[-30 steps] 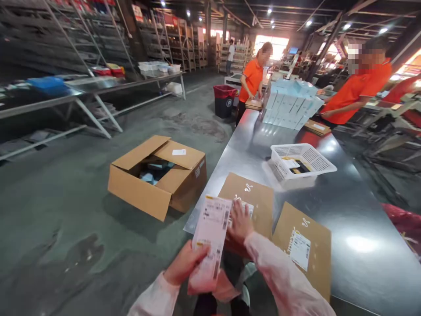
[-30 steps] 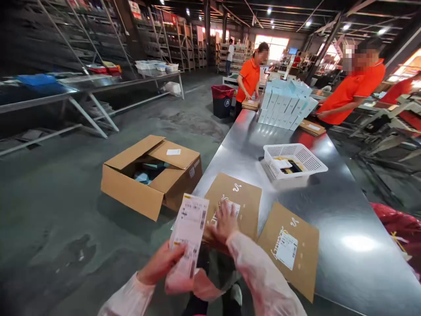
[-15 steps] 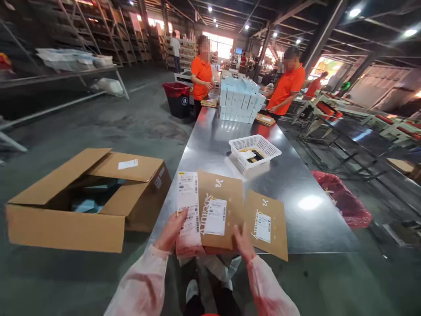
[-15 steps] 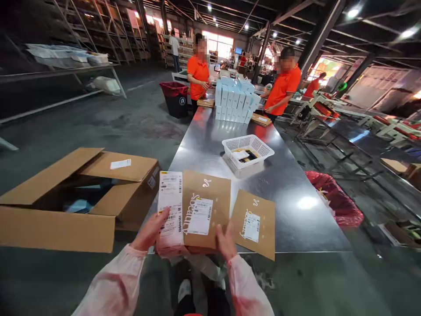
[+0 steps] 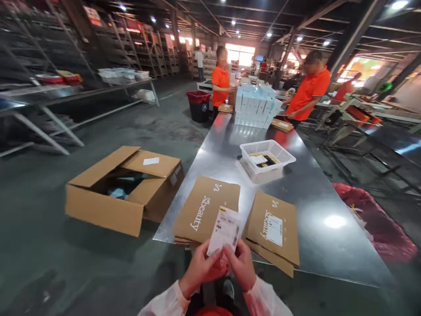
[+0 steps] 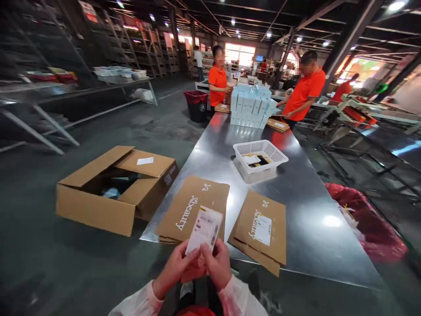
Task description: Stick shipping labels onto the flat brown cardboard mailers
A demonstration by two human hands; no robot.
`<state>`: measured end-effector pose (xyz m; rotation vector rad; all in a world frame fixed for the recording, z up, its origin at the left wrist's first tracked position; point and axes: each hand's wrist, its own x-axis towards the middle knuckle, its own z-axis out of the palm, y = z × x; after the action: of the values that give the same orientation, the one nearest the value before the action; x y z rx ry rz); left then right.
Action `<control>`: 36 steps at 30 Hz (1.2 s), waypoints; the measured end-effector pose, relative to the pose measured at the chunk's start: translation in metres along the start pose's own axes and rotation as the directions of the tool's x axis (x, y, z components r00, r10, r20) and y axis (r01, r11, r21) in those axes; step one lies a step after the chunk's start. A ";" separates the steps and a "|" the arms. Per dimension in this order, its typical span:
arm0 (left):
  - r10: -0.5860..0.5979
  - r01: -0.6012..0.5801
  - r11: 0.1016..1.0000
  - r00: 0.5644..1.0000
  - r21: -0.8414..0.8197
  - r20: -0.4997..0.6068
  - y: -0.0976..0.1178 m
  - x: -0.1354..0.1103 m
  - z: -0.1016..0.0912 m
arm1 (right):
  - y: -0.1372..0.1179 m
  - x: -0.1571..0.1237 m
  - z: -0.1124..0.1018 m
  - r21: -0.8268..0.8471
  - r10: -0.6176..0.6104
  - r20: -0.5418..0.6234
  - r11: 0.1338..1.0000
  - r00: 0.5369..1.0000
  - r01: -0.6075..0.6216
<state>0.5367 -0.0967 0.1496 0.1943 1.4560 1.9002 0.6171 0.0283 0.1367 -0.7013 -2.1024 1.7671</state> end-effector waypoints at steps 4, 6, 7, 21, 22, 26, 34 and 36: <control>0.074 -0.082 0.995 0.988 -0.055 -0.136 -0.001 0.011 -0.012 | -0.007 -0.002 0.031 0.138 0.021 0.197 0.989 0.980 -0.049; 0.068 -0.072 0.997 0.984 -0.018 -0.163 -0.001 0.015 -0.020 | -0.014 0.017 0.023 0.092 -0.010 0.169 0.996 0.985 -0.005; 0.069 -0.070 0.998 0.983 0.003 -0.173 -0.002 0.016 -0.023 | -0.018 0.029 0.018 0.044 -0.027 0.157 0.999 0.987 0.021; -0.010 0.005 1.000 0.969 -0.023 -0.248 -0.036 0.046 -0.039 | -0.009 0.108 0.027 -0.355 -0.165 0.305 0.894 0.938 0.273; -0.060 0.052 0.997 0.987 -0.056 -0.149 -0.039 0.047 -0.045 | -0.004 0.124 0.030 -0.405 -0.190 0.263 0.868 0.946 0.287; -0.231 0.238 0.967 0.969 -0.089 0.083 -0.068 0.030 -0.078 | 0.017 0.187 0.039 -0.637 -0.177 0.053 0.752 0.983 0.170; -0.325 0.331 0.942 0.940 -0.055 0.100 -0.089 -0.051 -0.136 | 0.026 0.176 0.072 -0.806 -0.155 0.512 0.251 0.845 0.535; -0.250 0.248 0.964 0.968 -0.096 -0.003 -0.054 -0.041 -0.136 | 0.029 0.138 0.075 -0.644 -0.148 0.711 0.255 0.688 0.721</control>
<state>0.5201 -0.2231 0.0663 -0.0468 1.3285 1.7625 0.4673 0.0455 0.0834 0.3652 -3.1753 0.2796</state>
